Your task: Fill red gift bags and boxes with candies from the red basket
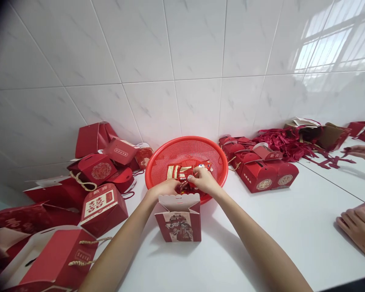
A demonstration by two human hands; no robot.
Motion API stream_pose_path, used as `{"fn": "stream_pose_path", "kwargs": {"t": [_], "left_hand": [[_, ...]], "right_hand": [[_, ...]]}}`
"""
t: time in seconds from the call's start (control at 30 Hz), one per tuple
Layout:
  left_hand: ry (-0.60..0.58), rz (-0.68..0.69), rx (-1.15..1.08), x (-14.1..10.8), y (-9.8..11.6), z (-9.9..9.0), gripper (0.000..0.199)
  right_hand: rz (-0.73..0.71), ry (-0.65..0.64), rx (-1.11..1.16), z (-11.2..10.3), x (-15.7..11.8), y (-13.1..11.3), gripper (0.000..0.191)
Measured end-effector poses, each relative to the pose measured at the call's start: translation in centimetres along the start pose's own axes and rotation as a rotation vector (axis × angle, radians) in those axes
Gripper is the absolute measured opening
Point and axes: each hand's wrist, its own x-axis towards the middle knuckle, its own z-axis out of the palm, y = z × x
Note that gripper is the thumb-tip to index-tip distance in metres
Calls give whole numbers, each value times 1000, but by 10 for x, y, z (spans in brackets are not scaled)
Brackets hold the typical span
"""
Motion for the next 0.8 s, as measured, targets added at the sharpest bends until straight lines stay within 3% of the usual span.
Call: {"fn": "stream_pose_path", "kwargs": {"t": [0.1,0.27,0.37,0.43,0.5,0.63,0.8], "left_hand": [[-78,-90,39,-4,3,0,11],[-98,-87,30,-5,4,-3,13],[59,-27,-100,-1,3,-9,16],[238,43,-287,2,2,-13,22],[338,130,-487,5,1,-18,31],[348,221,-697,4,1,-22,52],[337,251,-723,0,4,-21,55]], "right_hand": [[6,2,11,0,-1,0,17],[-46,42,69,-1,-1,0,23],[-70,112,202,-3,1,-1,27],[-61,141,326,-6,2,-3,26],[-35,148,424,-9,3,-5,27],[13,106,503,-13,5,-7,32],[12,-6,518,-12,2,-10,32]]}}
